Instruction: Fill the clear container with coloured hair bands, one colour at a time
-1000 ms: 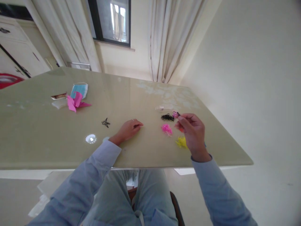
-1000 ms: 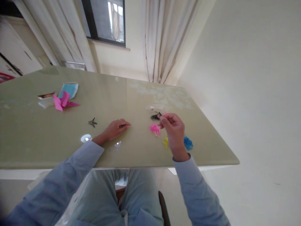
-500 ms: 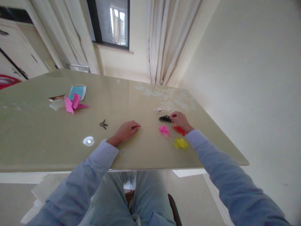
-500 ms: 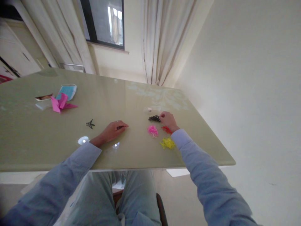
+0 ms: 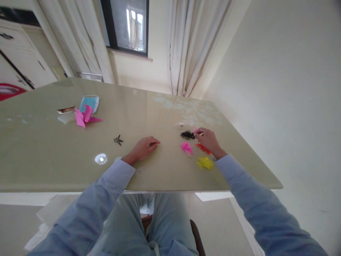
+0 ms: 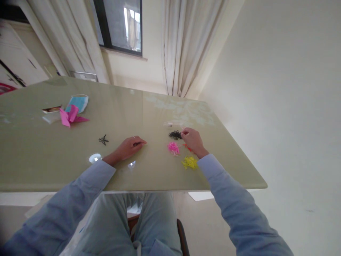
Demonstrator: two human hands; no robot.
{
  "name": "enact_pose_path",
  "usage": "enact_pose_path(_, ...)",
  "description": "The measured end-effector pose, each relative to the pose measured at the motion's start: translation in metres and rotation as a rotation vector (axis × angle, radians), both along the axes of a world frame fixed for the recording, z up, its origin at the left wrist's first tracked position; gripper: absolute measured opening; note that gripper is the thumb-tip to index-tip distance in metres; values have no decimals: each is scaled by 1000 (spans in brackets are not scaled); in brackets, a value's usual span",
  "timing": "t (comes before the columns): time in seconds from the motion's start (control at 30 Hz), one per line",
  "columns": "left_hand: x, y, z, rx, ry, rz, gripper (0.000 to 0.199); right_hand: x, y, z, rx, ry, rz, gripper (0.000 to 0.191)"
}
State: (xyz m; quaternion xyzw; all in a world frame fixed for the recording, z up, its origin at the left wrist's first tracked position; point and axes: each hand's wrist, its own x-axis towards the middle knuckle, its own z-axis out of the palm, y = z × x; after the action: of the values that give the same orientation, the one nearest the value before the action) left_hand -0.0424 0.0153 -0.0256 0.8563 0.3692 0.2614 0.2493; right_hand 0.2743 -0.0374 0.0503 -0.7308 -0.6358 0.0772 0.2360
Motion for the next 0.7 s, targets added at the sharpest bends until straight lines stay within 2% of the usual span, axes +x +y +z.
enact_pose_path(0.1,-1,-1,0,11,-15,12,28,-35,-24,-3,74,93,110,12)
enact_pose_path(0.2,0,-4,1,27,-37,32,28,-79,-46,-16,111,174,283,10)
enact_pose_path(0.37,0,-20,10,83,-17,87,27,-133,-51,-48,40,248,489,10)
enact_pose_path(0.47,-5,-36,12,114,-24,123,25,-144,-44,-58,57,212,502,10)
enact_pose_path(0.57,-22,-50,11,137,-103,188,25,-142,-41,-60,68,205,488,11)
enact_pose_path(0.7,-62,-62,9,164,-153,432,25,-135,-43,-60,73,254,547,11)
